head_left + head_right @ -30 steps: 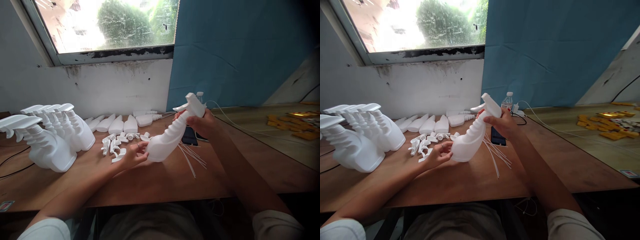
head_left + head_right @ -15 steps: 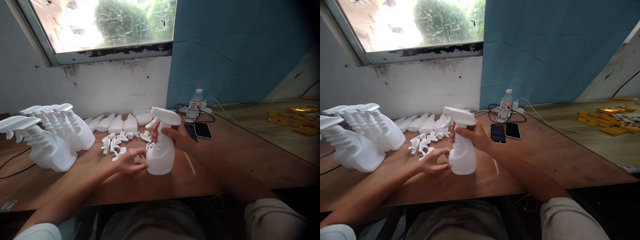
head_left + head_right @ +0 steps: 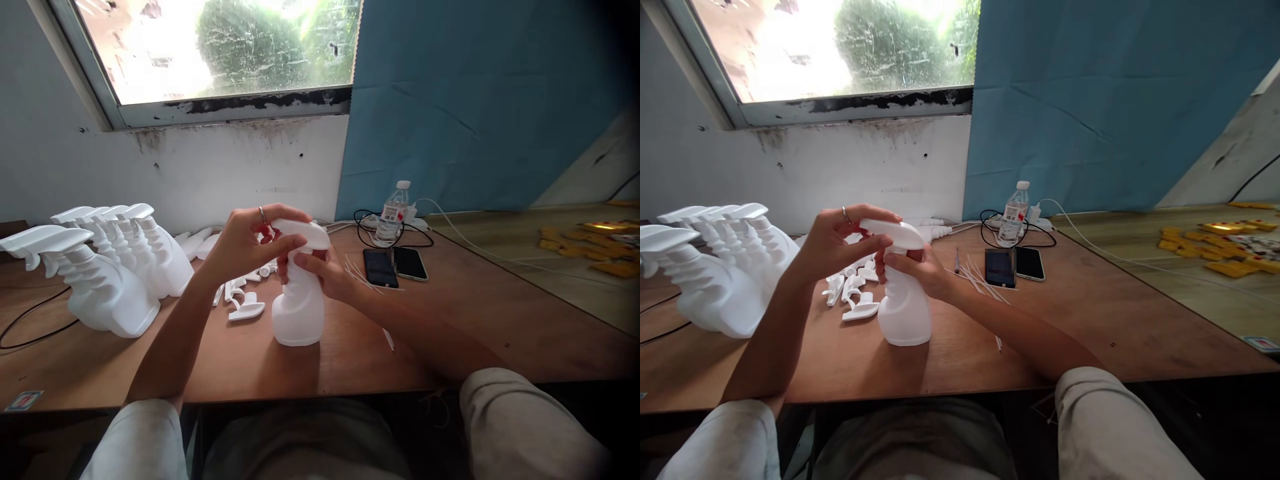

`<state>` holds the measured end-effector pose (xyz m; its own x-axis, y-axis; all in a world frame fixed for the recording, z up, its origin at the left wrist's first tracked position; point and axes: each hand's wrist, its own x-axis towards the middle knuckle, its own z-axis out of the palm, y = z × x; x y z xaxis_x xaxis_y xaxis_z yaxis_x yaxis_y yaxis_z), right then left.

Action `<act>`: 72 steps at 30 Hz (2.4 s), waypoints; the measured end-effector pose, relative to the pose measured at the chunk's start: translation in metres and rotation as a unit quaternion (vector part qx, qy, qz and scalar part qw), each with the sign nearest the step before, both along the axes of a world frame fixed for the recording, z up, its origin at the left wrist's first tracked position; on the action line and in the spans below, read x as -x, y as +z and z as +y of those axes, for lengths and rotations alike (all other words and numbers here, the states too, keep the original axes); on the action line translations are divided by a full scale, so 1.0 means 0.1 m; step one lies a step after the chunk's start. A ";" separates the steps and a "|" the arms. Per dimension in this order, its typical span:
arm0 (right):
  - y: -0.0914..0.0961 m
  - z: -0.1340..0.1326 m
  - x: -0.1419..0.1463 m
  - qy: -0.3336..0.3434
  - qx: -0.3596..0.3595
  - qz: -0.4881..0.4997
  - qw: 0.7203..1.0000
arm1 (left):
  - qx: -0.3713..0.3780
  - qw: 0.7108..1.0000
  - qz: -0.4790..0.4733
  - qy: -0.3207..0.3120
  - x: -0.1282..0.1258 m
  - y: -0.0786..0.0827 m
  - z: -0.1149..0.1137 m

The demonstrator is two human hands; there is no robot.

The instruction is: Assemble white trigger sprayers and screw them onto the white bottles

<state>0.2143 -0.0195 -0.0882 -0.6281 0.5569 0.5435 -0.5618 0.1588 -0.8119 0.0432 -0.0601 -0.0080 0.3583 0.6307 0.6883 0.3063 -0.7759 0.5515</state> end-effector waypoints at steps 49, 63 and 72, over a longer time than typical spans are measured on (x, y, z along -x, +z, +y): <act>-0.04 0.05 -0.01 0.052 0.009 -0.032 0.998 | 0.049 0.998 -0.024 -0.035 0.16 -0.08 0.08; -0.04 0.05 -0.01 0.063 0.016 -0.049 0.997 | 0.029 0.999 -0.011 -0.013 0.16 -0.07 0.04; -0.03 0.07 -0.01 0.083 -0.002 -0.030 0.996 | 0.037 0.999 -0.015 -0.022 0.14 -0.05 0.01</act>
<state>0.2154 -0.0124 -0.0915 -0.7431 0.4404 0.5038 -0.5307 0.0708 -0.8446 0.0290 -0.0591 -0.0133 0.3667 0.6638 0.6519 0.2552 -0.7456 0.6156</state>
